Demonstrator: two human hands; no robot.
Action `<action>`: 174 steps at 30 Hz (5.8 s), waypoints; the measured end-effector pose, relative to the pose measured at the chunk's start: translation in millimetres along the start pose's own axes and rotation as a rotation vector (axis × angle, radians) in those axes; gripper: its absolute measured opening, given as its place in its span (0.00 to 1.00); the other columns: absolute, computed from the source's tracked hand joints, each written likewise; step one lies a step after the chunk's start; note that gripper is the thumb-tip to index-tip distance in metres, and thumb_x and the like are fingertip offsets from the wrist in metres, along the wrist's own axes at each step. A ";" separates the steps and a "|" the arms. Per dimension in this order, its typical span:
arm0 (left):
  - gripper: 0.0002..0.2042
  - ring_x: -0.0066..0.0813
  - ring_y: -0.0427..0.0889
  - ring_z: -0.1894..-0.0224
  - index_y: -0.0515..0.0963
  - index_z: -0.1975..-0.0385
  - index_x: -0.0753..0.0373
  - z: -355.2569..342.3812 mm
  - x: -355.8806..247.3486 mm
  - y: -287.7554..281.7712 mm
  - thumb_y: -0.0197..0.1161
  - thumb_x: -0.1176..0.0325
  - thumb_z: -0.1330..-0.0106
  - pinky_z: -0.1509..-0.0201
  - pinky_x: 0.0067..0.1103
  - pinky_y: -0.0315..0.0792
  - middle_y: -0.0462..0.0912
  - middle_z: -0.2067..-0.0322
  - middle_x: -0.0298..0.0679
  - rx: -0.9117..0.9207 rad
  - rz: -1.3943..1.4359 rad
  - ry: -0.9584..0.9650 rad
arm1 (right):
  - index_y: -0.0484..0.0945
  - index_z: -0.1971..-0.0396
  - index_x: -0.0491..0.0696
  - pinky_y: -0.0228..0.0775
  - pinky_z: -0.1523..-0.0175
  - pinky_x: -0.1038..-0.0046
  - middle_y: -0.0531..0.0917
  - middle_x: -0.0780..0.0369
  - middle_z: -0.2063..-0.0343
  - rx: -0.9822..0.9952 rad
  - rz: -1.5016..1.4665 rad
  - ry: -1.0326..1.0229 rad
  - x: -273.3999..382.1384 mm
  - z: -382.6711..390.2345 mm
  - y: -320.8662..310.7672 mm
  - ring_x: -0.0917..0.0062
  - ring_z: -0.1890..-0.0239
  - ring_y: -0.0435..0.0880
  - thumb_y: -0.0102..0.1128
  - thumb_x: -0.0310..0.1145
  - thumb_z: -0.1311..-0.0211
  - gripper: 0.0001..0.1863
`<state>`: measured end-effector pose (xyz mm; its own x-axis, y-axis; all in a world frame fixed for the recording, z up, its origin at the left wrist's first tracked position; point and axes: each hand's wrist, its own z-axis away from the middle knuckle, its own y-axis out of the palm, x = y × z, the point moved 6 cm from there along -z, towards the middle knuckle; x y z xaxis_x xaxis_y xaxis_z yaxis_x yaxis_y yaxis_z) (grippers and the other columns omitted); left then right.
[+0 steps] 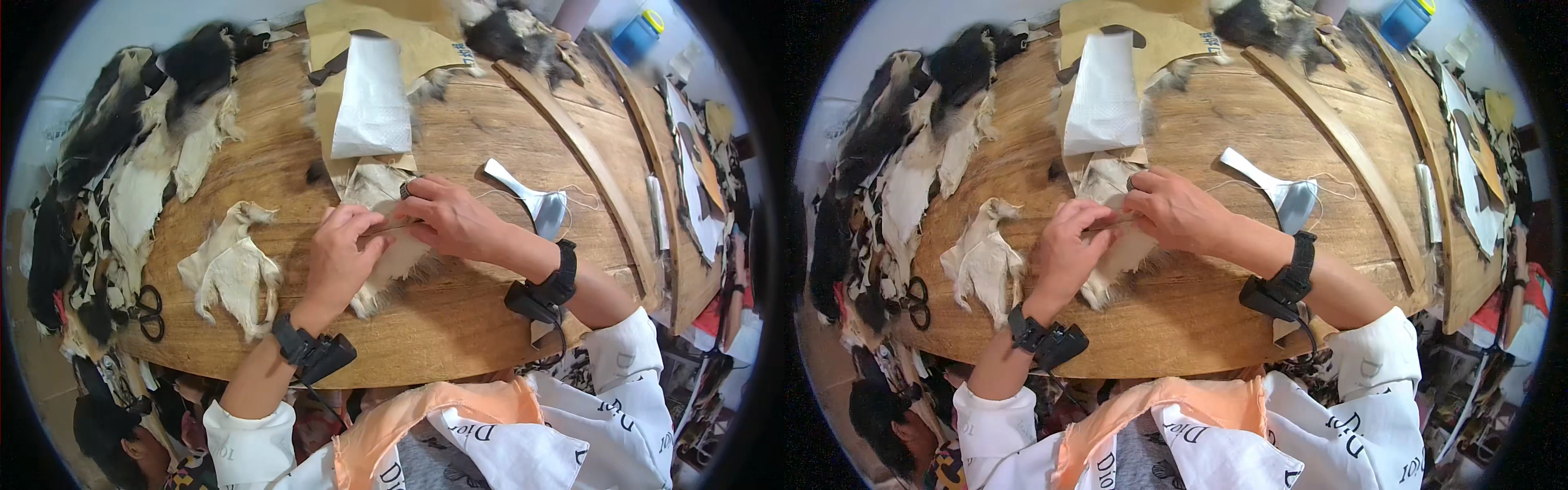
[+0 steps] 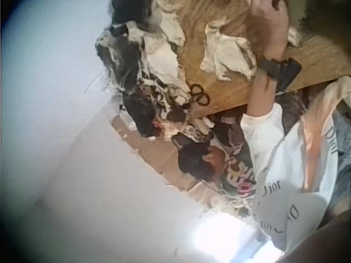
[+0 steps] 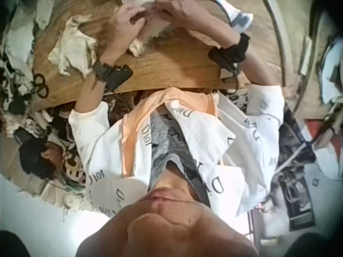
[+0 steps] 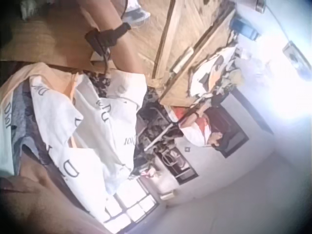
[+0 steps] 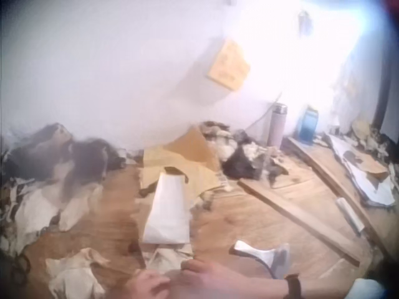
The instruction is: The recorder uses a specialized hand blade and a needle and thread to trim and sew pieces of animal fur/pelt together on a wooden table.
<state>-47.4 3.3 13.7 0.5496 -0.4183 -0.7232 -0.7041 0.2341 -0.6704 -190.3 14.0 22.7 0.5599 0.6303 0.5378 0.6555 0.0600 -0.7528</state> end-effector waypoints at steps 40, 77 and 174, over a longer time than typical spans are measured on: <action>0.09 0.32 0.77 0.65 0.79 0.71 0.65 -0.1 10.0 4.5 0.63 0.81 0.53 0.63 0.22 0.72 0.77 0.69 0.37 -0.093 -0.044 0.056 | 0.76 0.70 0.49 0.65 0.59 0.72 0.71 0.63 0.73 0.006 0.080 0.025 -8.1 2.3 19.2 0.69 0.66 0.70 0.63 0.32 0.55 0.10; 0.07 0.32 0.77 0.68 0.82 0.71 0.61 -10.6 18.9 -3.7 0.65 0.76 0.51 0.66 0.23 0.72 0.79 0.71 0.37 -0.029 0.051 0.133 | 0.76 0.74 0.45 0.67 0.67 0.66 0.72 0.58 0.77 -0.071 -0.141 0.243 -23.4 -3.1 8.0 0.62 0.70 0.74 0.58 0.24 0.51 0.03; 0.09 0.28 0.75 0.67 0.84 0.70 0.54 -6.5 13.5 2.3 0.65 0.75 0.51 0.64 0.21 0.71 0.80 0.68 0.31 -0.059 -0.003 0.157 | 0.73 0.71 0.47 0.68 0.69 0.67 0.74 0.60 0.77 -0.033 0.497 0.508 25.4 77.1 -40.6 0.64 0.73 0.77 0.56 0.23 0.50 0.06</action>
<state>-44.5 -7.5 3.5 0.4778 -0.5517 -0.6836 -0.7306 0.1826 -0.6579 -241.8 87.2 37.6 0.9583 0.1375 0.2504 0.2718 -0.1697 -0.9473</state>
